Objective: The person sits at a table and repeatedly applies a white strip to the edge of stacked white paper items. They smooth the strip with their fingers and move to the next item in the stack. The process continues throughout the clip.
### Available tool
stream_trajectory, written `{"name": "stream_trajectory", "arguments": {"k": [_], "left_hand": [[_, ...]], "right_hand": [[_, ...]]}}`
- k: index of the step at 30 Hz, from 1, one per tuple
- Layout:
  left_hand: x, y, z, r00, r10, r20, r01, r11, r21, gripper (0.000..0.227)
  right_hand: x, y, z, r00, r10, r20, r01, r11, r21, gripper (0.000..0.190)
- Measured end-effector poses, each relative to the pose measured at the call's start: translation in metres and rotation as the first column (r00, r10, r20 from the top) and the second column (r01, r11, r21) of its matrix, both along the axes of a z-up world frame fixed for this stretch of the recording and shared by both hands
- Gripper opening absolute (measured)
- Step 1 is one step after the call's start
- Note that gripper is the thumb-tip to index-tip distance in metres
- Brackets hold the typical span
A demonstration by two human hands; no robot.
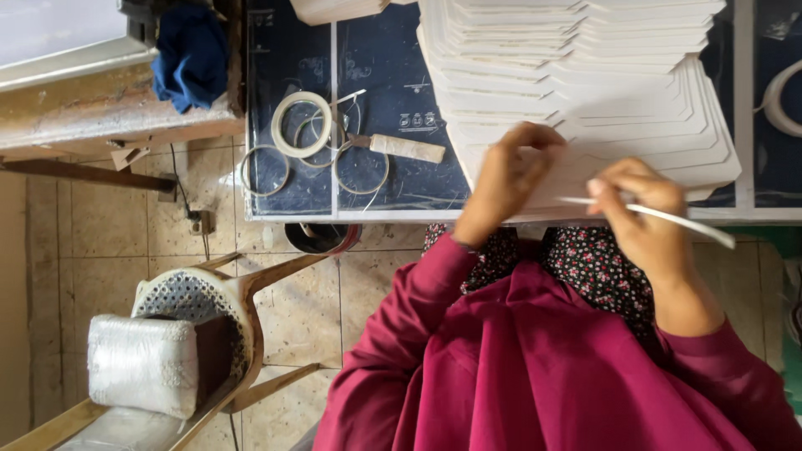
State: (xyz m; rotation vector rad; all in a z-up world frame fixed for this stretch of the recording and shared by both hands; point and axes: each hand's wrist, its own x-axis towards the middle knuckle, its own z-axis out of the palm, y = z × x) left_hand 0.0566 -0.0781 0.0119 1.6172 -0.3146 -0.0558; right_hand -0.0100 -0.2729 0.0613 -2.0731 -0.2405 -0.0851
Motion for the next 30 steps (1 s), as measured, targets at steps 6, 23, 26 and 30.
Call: {"name": "stream_trajectory", "arguments": {"k": [6, 23, 26, 30], "left_hand": [[-0.04, 0.08, 0.008, 0.979, 0.177, 0.101, -0.2, 0.935, 0.292, 0.009], [-0.061, 0.064, 0.016, 0.977, 0.206, -0.058, -0.158, 0.878, 0.452, 0.01], [-0.062, 0.061, 0.015, 0.975, 0.224, -0.004, -0.198, 0.872, 0.447, 0.01], [-0.075, 0.055, 0.013, 0.902, 0.193, 0.386, -0.369, 0.81, 0.456, 0.016]], "right_hand": [[0.009, 0.043, -0.02, 0.991, 0.125, 0.048, -0.123, 0.991, -0.045, 0.029], [0.009, -0.031, -0.034, 0.987, -0.01, 0.161, 0.059, 0.951, -0.303, 0.03], [0.007, -0.047, -0.041, 0.982, -0.089, 0.167, 0.135, 0.949, -0.285, 0.034], [0.006, -0.037, -0.042, 0.957, -0.11, 0.267, 0.181, 0.948, -0.26, 0.044]]}}
